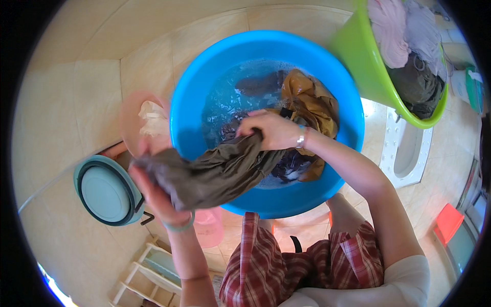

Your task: The person hand washes clothes in a blue basin filled with soapy water. They scrub and agitate a light-colored garment, wring it out, and place it in a green bucket. They then add a brown shirt and other items from a pink basin into the blue basin and continue washing them by hand.

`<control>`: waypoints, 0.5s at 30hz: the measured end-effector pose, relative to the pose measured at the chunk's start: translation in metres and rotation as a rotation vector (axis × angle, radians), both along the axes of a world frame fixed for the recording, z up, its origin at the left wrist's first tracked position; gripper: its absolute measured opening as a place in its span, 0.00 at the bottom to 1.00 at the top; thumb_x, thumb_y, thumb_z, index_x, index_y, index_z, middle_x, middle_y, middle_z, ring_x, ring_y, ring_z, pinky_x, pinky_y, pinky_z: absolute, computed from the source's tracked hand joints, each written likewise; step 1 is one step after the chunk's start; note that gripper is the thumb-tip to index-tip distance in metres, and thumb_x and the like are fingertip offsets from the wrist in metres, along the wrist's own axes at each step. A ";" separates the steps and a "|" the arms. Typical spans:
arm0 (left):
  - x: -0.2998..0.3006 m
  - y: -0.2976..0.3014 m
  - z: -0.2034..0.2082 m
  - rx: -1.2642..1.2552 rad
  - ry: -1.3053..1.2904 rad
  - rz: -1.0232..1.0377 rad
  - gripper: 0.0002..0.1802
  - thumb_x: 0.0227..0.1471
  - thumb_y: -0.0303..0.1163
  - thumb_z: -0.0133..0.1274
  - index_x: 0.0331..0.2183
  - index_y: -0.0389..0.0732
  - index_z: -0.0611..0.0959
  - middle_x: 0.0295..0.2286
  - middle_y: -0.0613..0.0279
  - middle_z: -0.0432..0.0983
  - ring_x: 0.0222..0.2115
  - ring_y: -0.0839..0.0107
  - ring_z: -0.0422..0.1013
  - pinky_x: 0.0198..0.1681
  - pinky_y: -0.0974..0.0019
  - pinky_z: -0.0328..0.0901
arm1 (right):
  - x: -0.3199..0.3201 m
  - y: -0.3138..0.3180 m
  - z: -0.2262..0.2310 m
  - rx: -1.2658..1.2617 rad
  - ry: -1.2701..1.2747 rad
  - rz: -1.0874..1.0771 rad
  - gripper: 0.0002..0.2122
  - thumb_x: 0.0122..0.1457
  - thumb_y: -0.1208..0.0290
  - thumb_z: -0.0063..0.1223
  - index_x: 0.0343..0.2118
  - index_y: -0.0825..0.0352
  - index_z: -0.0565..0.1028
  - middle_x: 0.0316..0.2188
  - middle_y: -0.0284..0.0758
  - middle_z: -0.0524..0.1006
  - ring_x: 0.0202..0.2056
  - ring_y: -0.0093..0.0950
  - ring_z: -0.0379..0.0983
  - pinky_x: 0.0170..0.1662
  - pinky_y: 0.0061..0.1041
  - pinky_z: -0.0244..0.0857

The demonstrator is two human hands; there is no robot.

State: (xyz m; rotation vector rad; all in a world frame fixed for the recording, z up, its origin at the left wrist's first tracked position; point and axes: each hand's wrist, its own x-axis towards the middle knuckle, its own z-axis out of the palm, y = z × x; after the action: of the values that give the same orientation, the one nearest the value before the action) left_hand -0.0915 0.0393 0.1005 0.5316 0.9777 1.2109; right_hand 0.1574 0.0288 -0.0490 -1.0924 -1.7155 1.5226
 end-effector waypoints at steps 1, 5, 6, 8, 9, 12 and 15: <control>-0.002 0.008 -0.018 -0.095 0.057 0.039 0.25 0.63 0.45 0.45 0.55 0.40 0.69 0.45 0.61 0.71 0.43 0.67 0.70 0.46 0.63 0.67 | 0.011 -0.008 -0.002 -0.238 0.138 -0.069 0.13 0.44 0.78 0.61 0.32 0.63 0.69 0.43 0.34 0.73 0.54 0.29 0.66 0.49 0.28 0.62; -0.022 0.009 -0.108 -0.240 0.223 -0.145 0.25 0.61 0.33 0.49 0.57 0.36 0.66 0.50 0.56 0.69 0.50 0.65 0.67 0.55 0.61 0.62 | 0.039 -0.009 -0.042 -0.141 0.073 -0.553 0.18 0.45 0.79 0.58 0.41 0.63 0.68 0.40 0.33 0.72 0.43 0.23 0.69 0.46 0.25 0.64; -0.022 0.003 -0.126 -0.211 0.287 -0.172 0.26 0.59 0.30 0.50 0.57 0.35 0.65 0.51 0.55 0.69 0.50 0.65 0.67 0.56 0.61 0.61 | 0.031 -0.003 -0.038 -0.230 0.058 -0.510 0.22 0.49 0.73 0.57 0.49 0.58 0.68 0.46 0.37 0.71 0.48 0.30 0.68 0.49 0.30 0.66; -0.011 -0.009 -0.159 -0.019 0.620 -0.300 0.39 0.51 0.28 0.60 0.60 0.35 0.60 0.56 0.51 0.62 0.56 0.59 0.61 0.59 0.58 0.57 | 0.006 0.002 -0.044 0.003 -0.393 -0.376 0.22 0.51 0.66 0.57 0.52 0.53 0.68 0.51 0.39 0.68 0.51 0.37 0.66 0.50 0.34 0.67; -0.007 -0.016 -0.175 0.119 0.864 -0.393 0.44 0.47 0.27 0.63 0.61 0.37 0.58 0.57 0.50 0.60 0.58 0.58 0.59 0.60 0.58 0.56 | -0.010 0.004 -0.049 0.123 -0.606 -0.298 0.23 0.52 0.62 0.56 0.53 0.51 0.68 0.53 0.40 0.67 0.52 0.41 0.65 0.50 0.36 0.68; 0.020 -0.012 -0.199 0.041 1.345 -0.601 0.50 0.43 0.21 0.63 0.63 0.51 0.58 0.60 0.49 0.55 0.60 0.55 0.56 0.61 0.53 0.54 | -0.029 0.011 -0.068 0.180 -0.822 0.027 0.19 0.55 0.57 0.55 0.52 0.48 0.71 0.57 0.40 0.64 0.55 0.47 0.64 0.48 0.45 0.69; -0.012 0.000 -0.255 -0.128 0.394 -0.381 0.48 0.44 0.16 0.59 0.63 0.51 0.58 0.61 0.51 0.54 0.60 0.55 0.55 0.61 0.50 0.54 | -0.041 0.035 -0.088 0.005 -0.865 -0.146 0.18 0.56 0.64 0.55 0.51 0.50 0.71 0.55 0.44 0.65 0.51 0.47 0.68 0.46 0.45 0.69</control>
State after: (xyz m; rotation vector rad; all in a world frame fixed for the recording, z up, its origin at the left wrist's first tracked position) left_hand -0.1033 0.0398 -0.1546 0.8313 1.2105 0.7098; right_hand 0.1161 0.0640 -0.1370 -2.0123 -2.0856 0.9928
